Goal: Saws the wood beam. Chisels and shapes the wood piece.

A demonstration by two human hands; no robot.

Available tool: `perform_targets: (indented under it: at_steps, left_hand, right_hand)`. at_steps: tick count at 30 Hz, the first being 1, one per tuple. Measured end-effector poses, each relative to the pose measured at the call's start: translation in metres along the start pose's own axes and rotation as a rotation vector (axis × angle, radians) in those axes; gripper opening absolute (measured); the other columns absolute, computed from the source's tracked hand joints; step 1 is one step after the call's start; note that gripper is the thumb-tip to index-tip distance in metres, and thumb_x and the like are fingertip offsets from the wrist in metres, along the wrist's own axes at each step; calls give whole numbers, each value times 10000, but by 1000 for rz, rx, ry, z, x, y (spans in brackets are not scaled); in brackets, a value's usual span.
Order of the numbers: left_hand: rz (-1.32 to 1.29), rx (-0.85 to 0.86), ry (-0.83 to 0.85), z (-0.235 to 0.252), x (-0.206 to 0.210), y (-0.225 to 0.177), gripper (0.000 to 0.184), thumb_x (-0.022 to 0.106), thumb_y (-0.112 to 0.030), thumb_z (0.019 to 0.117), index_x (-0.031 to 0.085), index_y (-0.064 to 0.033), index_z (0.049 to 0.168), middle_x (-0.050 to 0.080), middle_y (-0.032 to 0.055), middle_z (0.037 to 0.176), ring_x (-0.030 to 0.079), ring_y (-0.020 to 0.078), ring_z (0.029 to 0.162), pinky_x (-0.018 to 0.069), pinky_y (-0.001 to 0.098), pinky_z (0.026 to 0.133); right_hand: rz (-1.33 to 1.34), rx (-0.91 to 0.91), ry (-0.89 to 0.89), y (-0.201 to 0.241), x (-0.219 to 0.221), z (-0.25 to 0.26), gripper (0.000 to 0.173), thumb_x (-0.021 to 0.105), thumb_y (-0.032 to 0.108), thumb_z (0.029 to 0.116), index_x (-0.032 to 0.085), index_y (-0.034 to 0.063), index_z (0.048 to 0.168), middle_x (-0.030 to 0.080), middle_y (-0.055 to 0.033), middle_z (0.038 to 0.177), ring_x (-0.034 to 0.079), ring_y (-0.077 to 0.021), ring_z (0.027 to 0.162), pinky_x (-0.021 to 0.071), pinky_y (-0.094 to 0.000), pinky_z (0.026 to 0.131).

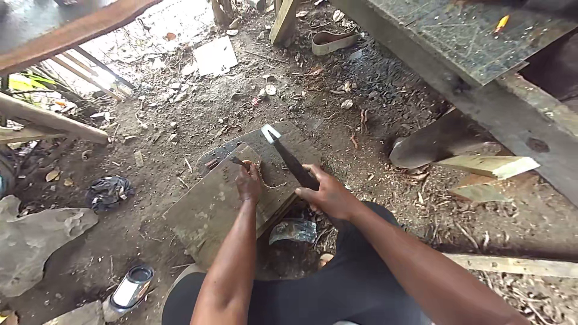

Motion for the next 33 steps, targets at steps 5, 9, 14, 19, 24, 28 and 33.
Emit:
perform_targets:
  at_steps: [5,9,14,19,24,28,33]
  left_hand:
    - [137,34,-42,1,6,-10,316,528,-234,1074,608,-53,1321,738,180,1082,732,333,1005,574,543,920]
    - [207,17,-33,1,8,-16,338,516,-232,1073,619,-31,1324,736,184,1127,725,341,1062,561,530,967]
    - [209,-8,-17,-3,8,-16,367,505,-262,1080,611,-18,1333,724,194,1147,718,354,1060,559,542,953]
    - [221,28,-42,-9,13,-14,370,493,-299,1090,634,-32,1303,724,186,1132,719,354,1046,566,551,942]
    - [219,45,-22,-7,14,-15,374,520,-308,1080,630,-25,1298,720,195,1125,714,364,1040,563,566,930]
    - [268,59,-31,-6,12,-22,380,501,-258,1082,630,8,1321,714,219,1174,704,390,1083,546,569,967]
    - [270,32,27,-2,11,-21,372,505,-353,1081,656,-73,1273,733,165,1128,710,345,1067,550,561,961]
  right_hand:
    - [-477,-208,-47,45,6,-23,524,531,401,1019,482,180,1491,713,-58,1029,695,-178,852,587,-426,794]
    - [-581,-426,-223,97,5,-51,590,473,489,1066,419,161,1554,719,-62,954,692,-174,750,602,-425,690]
    - [-438,-771,-461,141,2,-82,547,502,422,1080,423,23,1446,674,-33,853,661,-91,658,618,-322,578]
    - [-760,-28,12,52,10,-1,568,447,511,1071,408,171,1524,707,-143,1004,708,-328,932,564,-555,852]
    - [-546,-300,-288,97,-7,-43,527,513,522,1043,503,175,1440,650,-21,777,640,-168,632,578,-423,609]
    - [-583,-429,-347,93,13,-38,534,542,438,1052,490,75,1441,700,-80,848,688,-217,692,601,-444,642]
    - [-572,13,-115,27,-6,-5,547,480,535,1052,498,156,1445,711,-132,1013,709,-302,950,565,-539,867]
Point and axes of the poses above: each hand's wrist, its own z-axis towards the middle knuckle, its own x-axis out of the palm, y = z × x, the point moved 9 cm from there along z, towards the middle knuckle
